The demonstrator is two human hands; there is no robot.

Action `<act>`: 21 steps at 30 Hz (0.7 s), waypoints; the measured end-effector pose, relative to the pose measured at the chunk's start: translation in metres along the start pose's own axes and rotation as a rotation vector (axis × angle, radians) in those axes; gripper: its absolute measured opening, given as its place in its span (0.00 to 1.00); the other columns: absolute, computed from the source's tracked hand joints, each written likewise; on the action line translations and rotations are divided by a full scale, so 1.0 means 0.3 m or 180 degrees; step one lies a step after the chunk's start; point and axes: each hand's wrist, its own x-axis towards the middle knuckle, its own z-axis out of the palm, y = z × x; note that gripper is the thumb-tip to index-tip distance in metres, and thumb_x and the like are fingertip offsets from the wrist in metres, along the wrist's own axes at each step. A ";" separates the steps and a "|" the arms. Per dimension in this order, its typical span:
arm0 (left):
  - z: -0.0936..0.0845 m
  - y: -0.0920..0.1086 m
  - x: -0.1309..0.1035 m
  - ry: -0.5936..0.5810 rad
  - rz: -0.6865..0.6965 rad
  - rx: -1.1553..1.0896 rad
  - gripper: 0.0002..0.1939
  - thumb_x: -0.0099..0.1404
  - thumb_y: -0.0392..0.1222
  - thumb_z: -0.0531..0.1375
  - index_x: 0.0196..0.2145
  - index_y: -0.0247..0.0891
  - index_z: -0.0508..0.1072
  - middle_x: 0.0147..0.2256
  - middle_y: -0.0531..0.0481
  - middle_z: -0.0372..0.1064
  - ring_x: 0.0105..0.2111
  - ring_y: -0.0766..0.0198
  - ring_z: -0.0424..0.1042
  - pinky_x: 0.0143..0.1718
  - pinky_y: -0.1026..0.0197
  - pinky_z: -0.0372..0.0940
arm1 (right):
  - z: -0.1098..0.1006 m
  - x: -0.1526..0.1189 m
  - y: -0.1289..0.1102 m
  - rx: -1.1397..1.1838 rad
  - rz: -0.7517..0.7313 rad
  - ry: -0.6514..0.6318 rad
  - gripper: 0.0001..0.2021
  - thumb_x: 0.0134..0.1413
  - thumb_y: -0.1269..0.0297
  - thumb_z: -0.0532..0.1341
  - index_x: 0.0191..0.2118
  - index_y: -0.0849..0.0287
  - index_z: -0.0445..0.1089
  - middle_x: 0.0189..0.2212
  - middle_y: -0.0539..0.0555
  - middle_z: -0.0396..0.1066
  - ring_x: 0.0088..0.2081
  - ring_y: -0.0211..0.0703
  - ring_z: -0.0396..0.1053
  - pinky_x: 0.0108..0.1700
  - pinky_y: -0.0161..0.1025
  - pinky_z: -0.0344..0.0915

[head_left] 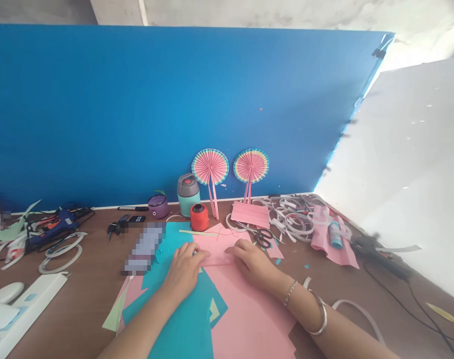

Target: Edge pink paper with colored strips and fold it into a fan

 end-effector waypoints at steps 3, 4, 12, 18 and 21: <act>0.002 0.015 -0.002 -0.0073 0.0442 0.0250 0.31 0.58 0.19 0.48 0.48 0.53 0.71 0.45 0.48 0.63 0.48 0.57 0.61 0.45 0.55 0.57 | 0.009 0.005 -0.017 -0.0412 -0.0396 -0.0166 0.27 0.51 0.81 0.50 0.53 0.49 0.66 0.41 0.57 0.64 0.39 0.45 0.61 0.39 0.41 0.57; 0.003 0.020 -0.002 -0.0109 0.0548 0.0326 0.33 0.57 0.18 0.48 0.49 0.53 0.71 0.45 0.48 0.63 0.49 0.57 0.60 0.46 0.55 0.57 | 0.013 0.007 -0.020 -0.0483 -0.0491 -0.0196 0.27 0.52 0.81 0.51 0.53 0.47 0.66 0.42 0.57 0.63 0.39 0.45 0.60 0.39 0.41 0.57; -0.029 0.025 0.001 -0.0087 0.0628 0.0654 0.23 0.56 0.21 0.52 0.38 0.44 0.78 0.42 0.46 0.67 0.47 0.54 0.61 0.45 0.52 0.57 | 0.004 0.000 0.006 -0.0658 -0.0445 -0.0076 0.18 0.50 0.78 0.56 0.41 0.50 0.75 0.42 0.56 0.67 0.40 0.45 0.59 0.37 0.40 0.52; -0.034 -0.016 -0.006 0.0116 0.0357 0.0292 0.24 0.51 0.19 0.51 0.29 0.44 0.79 0.41 0.47 0.69 0.45 0.54 0.63 0.42 0.51 0.59 | -0.015 -0.009 0.011 -0.0597 -0.0371 0.0042 0.14 0.45 0.79 0.56 0.33 0.55 0.75 0.33 0.54 0.69 0.35 0.43 0.59 0.35 0.39 0.52; -0.015 -0.039 -0.007 0.0479 0.0148 -0.0195 0.26 0.49 0.21 0.48 0.33 0.44 0.78 0.42 0.48 0.69 0.45 0.56 0.64 0.43 0.52 0.60 | -0.008 -0.005 0.016 -0.0612 -0.0556 0.0127 0.14 0.49 0.80 0.54 0.33 0.58 0.73 0.30 0.55 0.69 0.34 0.42 0.61 0.34 0.39 0.54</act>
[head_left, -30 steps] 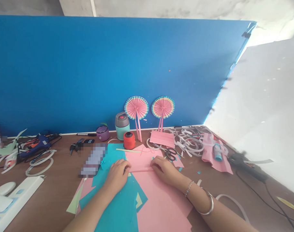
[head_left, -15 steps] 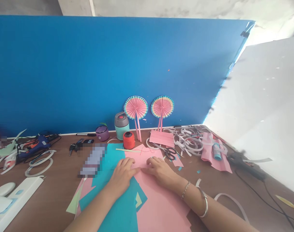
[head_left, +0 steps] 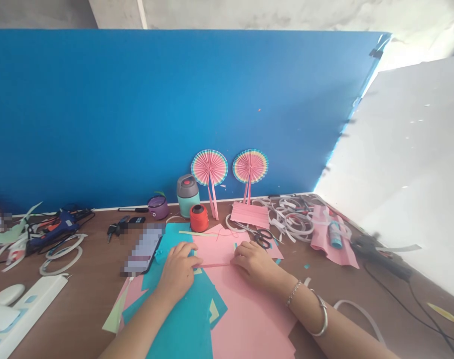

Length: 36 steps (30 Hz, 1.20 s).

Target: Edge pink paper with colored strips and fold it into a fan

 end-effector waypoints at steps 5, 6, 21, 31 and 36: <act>-0.014 -0.023 -0.003 0.1407 -0.0958 -0.1029 0.15 0.55 0.30 0.49 0.37 0.39 0.69 0.36 0.48 0.67 0.38 0.60 0.67 0.40 0.57 0.63 | -0.001 0.002 0.005 0.1010 0.0046 0.0782 0.12 0.58 0.73 0.52 0.39 0.57 0.72 0.32 0.56 0.70 0.33 0.40 0.67 0.35 0.38 0.63; -0.021 -0.020 -0.005 0.1525 -0.1148 -0.1237 0.10 0.55 0.33 0.50 0.33 0.40 0.68 0.32 0.50 0.67 0.34 0.61 0.67 0.36 0.59 0.64 | -0.006 0.003 0.001 0.1299 0.0132 0.0946 0.12 0.59 0.72 0.52 0.40 0.56 0.72 0.32 0.55 0.70 0.33 0.40 0.68 0.35 0.37 0.65; 0.022 0.150 -0.016 0.0631 -0.1267 -0.1958 0.18 0.62 0.53 0.54 0.25 0.35 0.71 0.22 0.52 0.67 0.24 0.64 0.65 0.26 0.64 0.60 | -0.005 0.017 -0.093 0.0476 -0.0536 0.0788 0.14 0.59 0.76 0.50 0.46 0.57 0.67 0.32 0.55 0.70 0.32 0.39 0.67 0.34 0.37 0.63; 0.004 0.116 -0.023 0.1177 -0.0286 -0.0594 0.13 0.69 0.39 0.46 0.35 0.37 0.69 0.31 0.47 0.67 0.33 0.61 0.66 0.35 0.60 0.61 | -0.034 0.000 -0.122 -0.0016 -0.0642 0.1465 0.17 0.54 0.77 0.52 0.48 0.56 0.63 0.36 0.56 0.69 0.37 0.42 0.67 0.37 0.41 0.63; -0.004 0.119 -0.017 0.0889 0.0391 0.0645 0.16 0.66 0.32 0.48 0.48 0.36 0.69 0.33 0.46 0.66 0.36 0.56 0.64 0.38 0.55 0.59 | -0.039 -0.013 -0.149 -0.0603 -0.0537 0.2006 0.20 0.51 0.74 0.57 0.50 0.52 0.63 0.46 0.58 0.66 0.52 0.51 0.60 0.53 0.51 0.56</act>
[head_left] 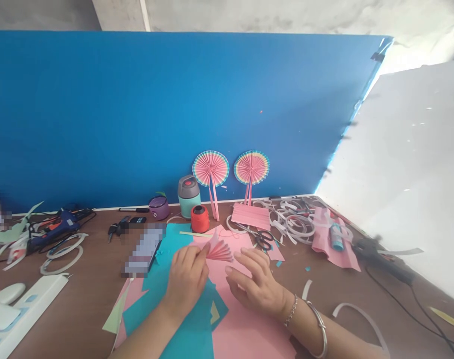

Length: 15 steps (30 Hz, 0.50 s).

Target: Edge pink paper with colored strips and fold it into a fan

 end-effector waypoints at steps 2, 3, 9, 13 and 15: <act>0.007 0.016 0.001 -0.0336 0.0147 0.0180 0.19 0.65 0.30 0.48 0.52 0.35 0.66 0.34 0.46 0.65 0.37 0.56 0.63 0.39 0.54 0.59 | 0.009 0.010 -0.007 -0.0115 -0.0010 -0.0380 0.20 0.52 0.74 0.55 0.51 0.51 0.63 0.49 0.57 0.66 0.56 0.51 0.57 0.58 0.55 0.49; 0.012 0.024 0.001 -0.0479 0.0196 0.0226 0.19 0.65 0.30 0.48 0.52 0.36 0.66 0.34 0.46 0.65 0.38 0.55 0.63 0.40 0.53 0.59 | 0.016 0.014 -0.007 -0.0134 0.0020 -0.0582 0.20 0.53 0.76 0.54 0.51 0.51 0.64 0.50 0.57 0.65 0.57 0.51 0.56 0.59 0.57 0.46; 0.021 0.048 0.004 -0.1162 0.0371 0.0206 0.15 0.65 0.29 0.48 0.43 0.38 0.70 0.33 0.48 0.64 0.35 0.57 0.62 0.39 0.53 0.59 | 0.062 -0.004 0.039 0.0101 0.0234 -0.1207 0.13 0.53 0.81 0.49 0.33 0.58 0.67 0.32 0.53 0.68 0.39 0.43 0.62 0.54 0.52 0.49; 0.018 0.041 0.002 -0.1324 0.0296 0.0185 0.11 0.65 0.29 0.49 0.32 0.38 0.69 0.31 0.48 0.64 0.34 0.57 0.62 0.38 0.54 0.59 | 0.078 -0.034 0.063 0.0121 0.0141 -0.1585 0.10 0.52 0.80 0.50 0.29 0.60 0.65 0.26 0.53 0.63 0.29 0.41 0.55 0.37 0.41 0.52; 0.017 0.032 -0.002 -0.1371 0.0294 0.0226 0.11 0.64 0.29 0.50 0.31 0.39 0.68 0.31 0.49 0.65 0.34 0.58 0.63 0.37 0.55 0.59 | 0.080 -0.040 0.067 0.0133 0.0174 -0.1763 0.09 0.51 0.80 0.51 0.30 0.61 0.65 0.26 0.53 0.63 0.28 0.41 0.54 0.34 0.40 0.49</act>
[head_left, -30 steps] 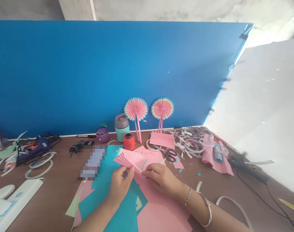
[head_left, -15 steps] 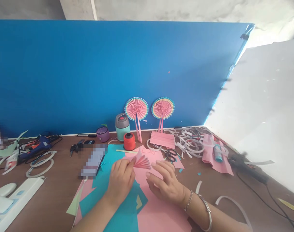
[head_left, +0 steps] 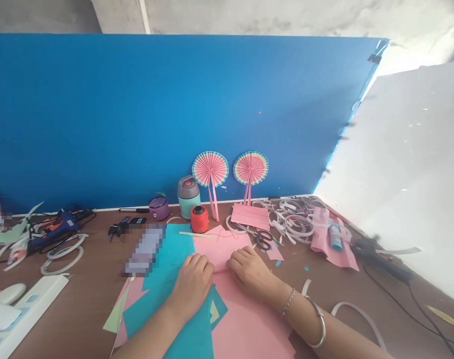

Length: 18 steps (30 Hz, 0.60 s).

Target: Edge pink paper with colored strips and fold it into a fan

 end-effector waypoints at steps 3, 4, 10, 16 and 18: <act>0.005 -0.017 -0.009 -0.0154 -0.0080 0.0018 0.11 0.63 0.28 0.50 0.31 0.38 0.69 0.32 0.49 0.67 0.35 0.58 0.64 0.37 0.55 0.59 | -0.009 -0.002 0.006 0.0105 0.0158 -0.0286 0.08 0.48 0.79 0.53 0.31 0.60 0.66 0.28 0.53 0.64 0.29 0.41 0.55 0.32 0.40 0.47; 0.007 -0.023 -0.012 -0.0211 -0.0119 -0.0003 0.11 0.63 0.28 0.50 0.31 0.38 0.70 0.32 0.49 0.67 0.35 0.57 0.65 0.37 0.55 0.59 | -0.016 -0.002 0.010 0.0160 0.0235 -0.0381 0.08 0.47 0.78 0.54 0.31 0.60 0.66 0.29 0.53 0.65 0.30 0.41 0.56 0.32 0.40 0.47; 0.000 -0.056 -0.021 -0.0235 -0.0449 -0.0692 0.13 0.66 0.32 0.51 0.33 0.40 0.75 0.32 0.48 0.70 0.37 0.59 0.68 0.37 0.58 0.61 | -0.040 -0.019 0.043 0.0765 0.0480 -0.0520 0.13 0.55 0.77 0.52 0.37 0.57 0.72 0.31 0.54 0.67 0.34 0.42 0.62 0.34 0.38 0.54; -0.011 -0.079 -0.015 -0.0186 -0.0823 -0.1486 0.15 0.65 0.35 0.50 0.37 0.41 0.76 0.34 0.48 0.72 0.38 0.58 0.70 0.40 0.57 0.63 | -0.033 -0.020 0.052 0.1228 0.0820 -0.0283 0.12 0.59 0.74 0.51 0.41 0.59 0.70 0.33 0.55 0.69 0.36 0.43 0.66 0.38 0.38 0.60; -0.005 -0.087 -0.014 -0.0061 -0.0982 -0.1656 0.13 0.64 0.36 0.50 0.36 0.41 0.75 0.36 0.47 0.73 0.39 0.57 0.70 0.41 0.56 0.64 | -0.032 -0.016 0.052 0.1283 0.1053 -0.0253 0.09 0.58 0.73 0.52 0.39 0.60 0.68 0.32 0.55 0.70 0.35 0.43 0.66 0.37 0.38 0.61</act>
